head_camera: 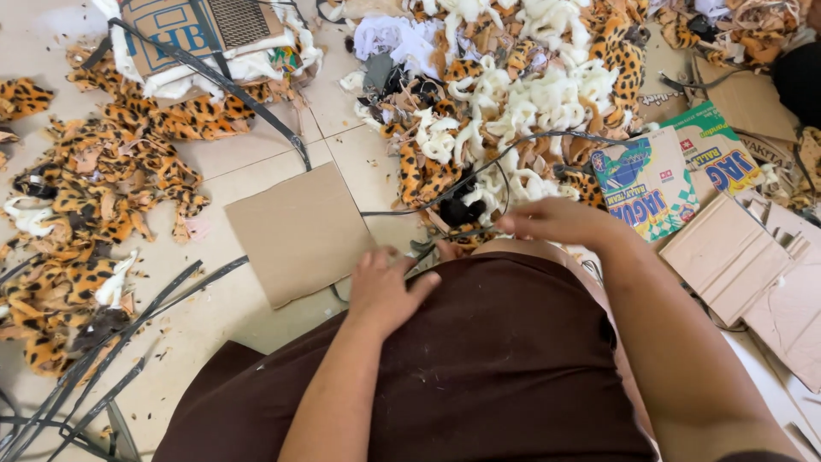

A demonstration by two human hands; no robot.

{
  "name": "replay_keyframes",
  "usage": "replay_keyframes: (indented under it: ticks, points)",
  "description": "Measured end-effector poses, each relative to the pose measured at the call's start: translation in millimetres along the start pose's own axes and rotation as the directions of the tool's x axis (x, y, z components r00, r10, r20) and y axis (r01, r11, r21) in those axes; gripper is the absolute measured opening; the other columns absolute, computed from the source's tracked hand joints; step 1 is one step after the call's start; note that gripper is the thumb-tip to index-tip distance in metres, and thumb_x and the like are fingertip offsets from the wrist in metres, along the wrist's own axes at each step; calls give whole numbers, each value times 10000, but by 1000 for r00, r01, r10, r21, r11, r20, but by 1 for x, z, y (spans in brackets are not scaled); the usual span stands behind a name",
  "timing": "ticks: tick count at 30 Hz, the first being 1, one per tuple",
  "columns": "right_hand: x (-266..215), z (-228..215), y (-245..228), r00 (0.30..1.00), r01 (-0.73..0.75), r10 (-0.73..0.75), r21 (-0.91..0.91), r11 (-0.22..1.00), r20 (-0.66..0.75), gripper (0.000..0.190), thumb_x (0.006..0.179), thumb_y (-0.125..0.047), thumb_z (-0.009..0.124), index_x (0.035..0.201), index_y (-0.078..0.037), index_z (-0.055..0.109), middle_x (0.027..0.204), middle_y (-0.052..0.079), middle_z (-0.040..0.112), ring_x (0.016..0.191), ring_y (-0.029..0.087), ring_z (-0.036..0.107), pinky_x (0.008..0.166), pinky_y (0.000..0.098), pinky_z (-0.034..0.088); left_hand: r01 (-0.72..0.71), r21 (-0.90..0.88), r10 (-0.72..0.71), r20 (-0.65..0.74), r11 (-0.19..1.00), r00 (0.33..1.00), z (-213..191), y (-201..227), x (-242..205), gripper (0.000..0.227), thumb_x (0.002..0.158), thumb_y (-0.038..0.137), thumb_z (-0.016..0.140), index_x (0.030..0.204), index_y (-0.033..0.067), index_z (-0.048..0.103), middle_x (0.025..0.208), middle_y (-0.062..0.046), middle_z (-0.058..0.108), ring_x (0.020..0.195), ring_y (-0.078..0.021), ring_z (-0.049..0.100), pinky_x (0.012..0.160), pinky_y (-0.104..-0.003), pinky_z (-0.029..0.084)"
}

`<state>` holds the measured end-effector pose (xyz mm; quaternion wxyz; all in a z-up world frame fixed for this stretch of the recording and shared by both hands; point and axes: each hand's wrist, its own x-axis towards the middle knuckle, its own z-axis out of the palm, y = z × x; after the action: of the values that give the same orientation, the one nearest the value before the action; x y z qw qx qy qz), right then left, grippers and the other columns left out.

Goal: The person assembles a base for a plush item by stuffing white fibrous material into a fabric shell and then taping cardboard pieces around it with black tape.

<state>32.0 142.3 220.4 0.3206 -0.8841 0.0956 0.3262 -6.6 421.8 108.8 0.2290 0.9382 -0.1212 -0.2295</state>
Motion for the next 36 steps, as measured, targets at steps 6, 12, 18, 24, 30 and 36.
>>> replay_keyframes:
  ticks: [6,12,18,24,30,36]
  points:
    - [-21,41,51,902,341,-393,-265,902,-178,176,887,-226,724,1033,-137,764,1144,154,762,1121,454,674,918,565,551,-164,78,164,4,983,986,57,2,44,295,955,451,599,1165,308,750,1139,-30,683,1138,-297,636,902,-464,527]
    - [77,50,65,765,74,-252,-308,948,-592,159,1008,-348,603,1135,-270,657,991,88,718,1006,367,707,855,505,574,172,-268,-192,-49,948,980,14,28,46,396,1067,492,433,1308,268,653,1091,-72,756,1077,-296,719,837,-488,589]
    - [106,60,64,934,179,-252,-280,943,-253,239,873,-222,671,1112,-230,689,1032,88,785,1063,362,730,973,502,564,50,-446,-118,-126,894,985,49,12,62,117,959,95,620,1068,124,647,1092,-145,698,1154,-371,656,957,-492,549]
    - [86,56,52,964,264,-267,-188,946,12,333,913,-185,496,1068,-150,789,1133,192,762,1157,464,652,1050,569,492,-31,-501,-49,-146,865,988,75,2,68,306,926,41,579,1205,43,707,1171,-210,678,1200,-400,630,1028,-506,523]
    - [70,47,46,971,238,-232,-117,964,66,400,871,-358,495,1046,-163,797,1069,182,766,1117,439,676,1037,560,498,311,-586,-173,280,748,944,-1,65,25,910,1011,687,235,1464,-56,503,1487,-314,497,1437,-452,422,1202,-570,338]
    - [63,31,72,963,220,-185,174,960,-195,380,966,-459,543,1071,-180,779,1020,105,802,1115,373,711,1030,504,519,297,-221,-240,252,929,937,16,72,43,854,1054,632,163,1364,-36,595,1255,-275,681,1242,-391,637,1028,-518,526]
